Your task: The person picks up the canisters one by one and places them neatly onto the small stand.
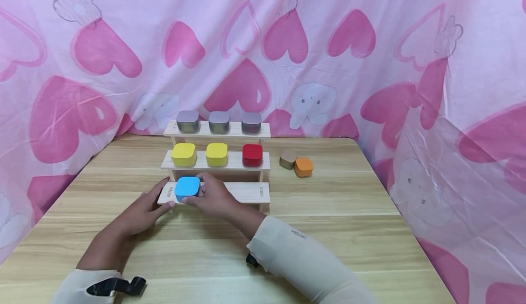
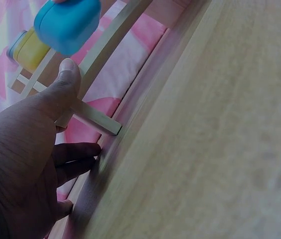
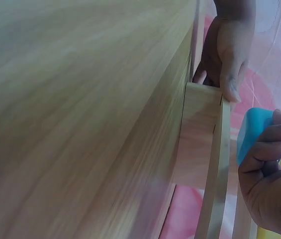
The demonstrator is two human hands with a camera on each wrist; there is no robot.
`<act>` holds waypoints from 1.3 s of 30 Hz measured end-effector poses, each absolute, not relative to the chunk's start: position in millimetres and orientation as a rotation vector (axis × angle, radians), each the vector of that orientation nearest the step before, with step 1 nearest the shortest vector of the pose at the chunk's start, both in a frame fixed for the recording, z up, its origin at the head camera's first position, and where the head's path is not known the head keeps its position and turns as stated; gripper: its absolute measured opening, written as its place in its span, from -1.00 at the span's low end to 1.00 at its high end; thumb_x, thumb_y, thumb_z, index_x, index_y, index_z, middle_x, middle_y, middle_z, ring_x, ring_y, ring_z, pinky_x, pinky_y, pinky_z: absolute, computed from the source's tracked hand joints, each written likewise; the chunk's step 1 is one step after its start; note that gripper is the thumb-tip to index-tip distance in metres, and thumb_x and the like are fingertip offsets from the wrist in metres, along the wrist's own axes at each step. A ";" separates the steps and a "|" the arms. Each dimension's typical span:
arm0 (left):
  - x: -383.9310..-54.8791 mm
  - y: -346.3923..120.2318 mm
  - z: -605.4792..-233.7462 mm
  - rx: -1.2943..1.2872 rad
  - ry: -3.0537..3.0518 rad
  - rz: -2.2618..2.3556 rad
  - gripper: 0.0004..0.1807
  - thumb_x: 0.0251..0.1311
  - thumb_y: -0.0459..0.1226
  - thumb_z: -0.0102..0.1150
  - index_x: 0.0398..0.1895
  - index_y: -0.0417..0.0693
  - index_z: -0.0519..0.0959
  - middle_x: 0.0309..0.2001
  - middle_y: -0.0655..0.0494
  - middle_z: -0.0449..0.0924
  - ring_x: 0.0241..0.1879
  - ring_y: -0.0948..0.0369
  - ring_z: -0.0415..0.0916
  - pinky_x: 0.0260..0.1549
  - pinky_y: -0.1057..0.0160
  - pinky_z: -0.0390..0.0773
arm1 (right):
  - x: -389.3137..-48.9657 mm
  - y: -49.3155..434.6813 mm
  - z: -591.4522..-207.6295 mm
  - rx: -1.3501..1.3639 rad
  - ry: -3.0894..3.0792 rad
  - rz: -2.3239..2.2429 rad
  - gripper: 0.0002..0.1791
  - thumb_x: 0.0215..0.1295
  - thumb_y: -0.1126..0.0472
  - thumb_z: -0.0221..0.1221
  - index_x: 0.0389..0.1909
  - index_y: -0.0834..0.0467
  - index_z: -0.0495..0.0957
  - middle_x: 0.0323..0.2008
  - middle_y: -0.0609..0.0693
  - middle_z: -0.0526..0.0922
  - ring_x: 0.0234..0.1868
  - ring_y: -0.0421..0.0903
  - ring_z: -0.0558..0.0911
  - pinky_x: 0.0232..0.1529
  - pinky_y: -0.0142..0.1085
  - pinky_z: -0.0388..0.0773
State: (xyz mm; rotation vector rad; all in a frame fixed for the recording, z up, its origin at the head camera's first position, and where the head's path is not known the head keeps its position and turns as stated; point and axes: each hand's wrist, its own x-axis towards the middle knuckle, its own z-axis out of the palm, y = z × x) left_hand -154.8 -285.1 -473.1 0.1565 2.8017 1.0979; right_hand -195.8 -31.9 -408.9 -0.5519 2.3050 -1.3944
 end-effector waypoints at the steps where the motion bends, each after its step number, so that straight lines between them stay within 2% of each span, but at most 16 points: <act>1: -155.0 -285.2 -473.2 0.161 2.803 1.100 0.06 0.54 0.29 0.13 0.84 0.14 -0.16 0.72 -0.26 0.17 0.65 -0.38 0.12 0.55 -0.65 -0.16 | -195.8 -34.6 -409.2 -0.559 2.303 -1.400 -0.35 0.36 0.16 0.52 0.36 0.08 0.44 -0.34 -0.06 0.68 -0.34 -0.17 0.55 -0.33 -0.41 0.49; 5: -155.3 -285.4 -473.0 0.167 2.799 1.109 0.06 0.54 0.27 0.14 0.84 0.12 -0.15 0.71 -0.27 0.19 0.68 -0.38 0.10 0.57 -0.65 -0.26 | -196.9 -42.8 -412.4 -0.565 2.288 -1.423 -0.34 0.38 0.20 0.51 0.40 0.11 0.43 -0.35 -0.01 0.69 -0.39 -0.16 0.53 -0.38 -0.41 0.47; 7: -155.2 -285.4 -472.6 0.164 2.796 1.109 0.06 0.54 0.27 0.14 0.84 0.10 -0.15 0.71 -0.28 0.18 0.68 -0.39 0.09 0.57 -0.65 -0.27 | -197.9 -45.7 -414.4 -0.565 2.289 -1.426 -0.33 0.38 0.20 0.50 0.41 0.12 0.42 -0.25 0.00 0.73 -0.33 -0.18 0.57 -0.31 -0.42 0.54; 10: -155.3 -285.3 -472.5 0.163 2.796 1.105 0.07 0.54 0.28 0.13 0.84 0.09 -0.15 0.71 -0.28 0.17 0.68 -0.39 0.08 0.57 -0.65 -0.25 | -199.8 -49.5 -417.2 -0.559 2.297 -1.430 -0.30 0.39 0.18 0.50 0.45 0.15 0.40 0.01 0.01 0.79 -0.14 -0.23 0.65 -0.03 -0.39 0.70; 13: -155.5 -285.6 -473.1 0.170 2.798 1.106 0.06 0.54 0.28 0.12 0.84 0.10 -0.15 0.72 -0.28 0.16 0.68 -0.39 0.08 0.57 -0.64 -0.23 | -201.5 -52.2 -419.4 -0.552 2.302 -1.436 -0.28 0.40 0.18 0.49 0.47 0.18 0.39 0.16 0.03 0.78 -0.02 -0.24 0.68 0.21 -0.31 0.72; 19: -155.2 -286.4 -473.5 0.186 2.810 1.108 0.05 0.55 0.28 0.11 0.83 0.09 -0.14 0.73 -0.28 0.14 0.69 -0.40 0.06 0.56 -0.65 -0.22 | -202.0 -54.9 -420.5 -0.563 2.324 -1.408 -0.32 0.41 0.18 0.48 0.45 0.16 0.42 0.23 0.04 0.75 0.05 -0.22 0.68 0.32 -0.22 0.70; 26: -154.2 -286.5 -474.5 0.197 2.820 1.107 0.03 0.56 0.27 0.11 0.83 0.10 -0.13 0.73 -0.27 0.15 0.69 -0.40 0.06 0.56 -0.66 -0.23 | -200.7 -58.0 -419.4 -0.538 2.366 -1.332 -0.37 0.41 0.14 0.49 0.41 0.03 0.45 0.29 -0.06 0.71 0.16 -0.21 0.67 0.41 -0.16 0.65; 29: -154.4 -286.4 -474.8 0.191 2.819 1.107 0.03 0.56 0.28 0.10 0.83 0.10 -0.13 0.73 -0.27 0.14 0.69 -0.40 0.05 0.56 -0.65 -0.23 | -200.3 -59.0 -418.0 -0.528 2.369 -1.318 -0.35 0.40 0.14 0.49 0.42 0.02 0.44 0.29 -0.07 0.71 0.18 -0.18 0.67 0.42 -0.15 0.65; 39: -154.5 -286.2 -475.1 0.188 2.818 1.109 0.04 0.56 0.27 0.11 0.83 0.12 -0.15 0.74 -0.28 0.11 0.70 -0.41 0.02 0.56 -0.66 -0.26 | -201.2 -58.4 -418.2 -0.544 2.381 -1.305 -0.21 0.38 0.17 0.51 0.55 -0.02 0.37 0.43 -0.08 0.64 0.43 -0.08 0.63 0.52 -0.08 0.57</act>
